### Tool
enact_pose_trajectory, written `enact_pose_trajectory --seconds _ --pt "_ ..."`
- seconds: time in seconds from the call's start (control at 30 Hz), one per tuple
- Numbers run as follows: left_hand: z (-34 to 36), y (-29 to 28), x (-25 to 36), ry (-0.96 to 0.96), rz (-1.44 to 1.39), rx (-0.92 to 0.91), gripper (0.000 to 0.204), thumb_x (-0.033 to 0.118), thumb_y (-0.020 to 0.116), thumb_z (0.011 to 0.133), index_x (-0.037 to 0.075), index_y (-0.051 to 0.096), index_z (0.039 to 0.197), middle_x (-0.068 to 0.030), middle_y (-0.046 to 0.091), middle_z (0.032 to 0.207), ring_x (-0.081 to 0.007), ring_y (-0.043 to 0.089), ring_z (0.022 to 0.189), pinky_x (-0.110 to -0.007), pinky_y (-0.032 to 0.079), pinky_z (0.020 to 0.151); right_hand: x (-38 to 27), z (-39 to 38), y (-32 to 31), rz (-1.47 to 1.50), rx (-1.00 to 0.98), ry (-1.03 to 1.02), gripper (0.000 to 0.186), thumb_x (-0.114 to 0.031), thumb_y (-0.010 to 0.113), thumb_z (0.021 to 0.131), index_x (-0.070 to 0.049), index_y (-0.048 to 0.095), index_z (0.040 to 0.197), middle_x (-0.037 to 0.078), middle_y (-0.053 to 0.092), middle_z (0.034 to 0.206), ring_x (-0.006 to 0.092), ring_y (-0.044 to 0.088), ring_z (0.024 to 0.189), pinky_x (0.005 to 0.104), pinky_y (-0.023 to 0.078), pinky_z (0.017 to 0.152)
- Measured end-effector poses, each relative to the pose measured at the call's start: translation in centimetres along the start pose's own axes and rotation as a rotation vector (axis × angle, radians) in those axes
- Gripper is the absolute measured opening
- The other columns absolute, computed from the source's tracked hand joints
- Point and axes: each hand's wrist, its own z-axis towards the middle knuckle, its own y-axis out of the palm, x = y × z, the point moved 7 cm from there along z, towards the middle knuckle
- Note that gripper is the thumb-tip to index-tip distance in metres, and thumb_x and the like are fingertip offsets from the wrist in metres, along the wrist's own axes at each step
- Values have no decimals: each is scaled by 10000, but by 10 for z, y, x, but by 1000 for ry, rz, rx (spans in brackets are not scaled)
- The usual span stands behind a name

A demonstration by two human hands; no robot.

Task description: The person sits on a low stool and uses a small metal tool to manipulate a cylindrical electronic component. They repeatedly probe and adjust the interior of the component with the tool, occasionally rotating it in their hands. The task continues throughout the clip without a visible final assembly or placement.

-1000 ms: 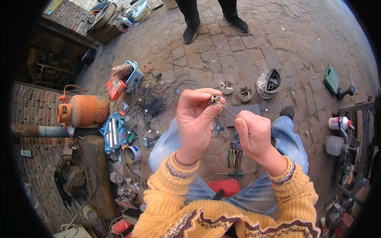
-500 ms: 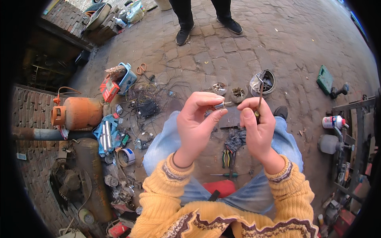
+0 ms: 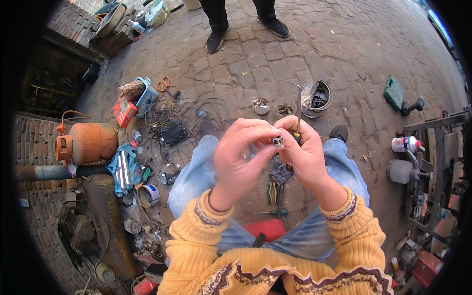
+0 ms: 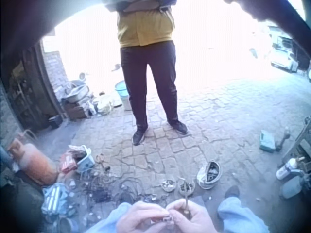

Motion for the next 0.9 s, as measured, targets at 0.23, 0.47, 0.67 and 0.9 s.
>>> enact_pose_trajectory --seconds 0.23,0.47,0.67,0.9 --pt "2 -7 -6 -59 43 25 283 -69 760 762 43 710 1017 -77 683 1013 -155 625 859 -257 489 666 -34 -8 2 -502 184 -368 131 -51 650 918 12 676 1031 50 707 923 83 643 840 238 512 745" --pt "0 -6 -12 -89 -11 -21 304 -121 738 773 -10 685 1050 -106 650 1071 -141 600 888 -249 503 707 -45 -15 5 -751 209 -573 207 41 719 784 -23 696 979 87 700 839 175 689 715 274 524 631" --pt "0 -5 -15 -89 -47 -1 303 -112 730 772 -3 693 1052 -113 657 1061 -160 630 885 -260 538 713 -52 -19 10 -872 214 -786 200 64 703 761 -12 685 945 13 664 794 21 416 517 215 302 445" --pt "-2 1 -20 -157 -226 -54 325 -144 707 792 -40 662 1097 -133 666 1089 -176 660 954 -278 559 794 -55 -19 9 -873 185 -859 166 41 707 751 -20 656 897 21 658 759 58 472 518 222 362 468"
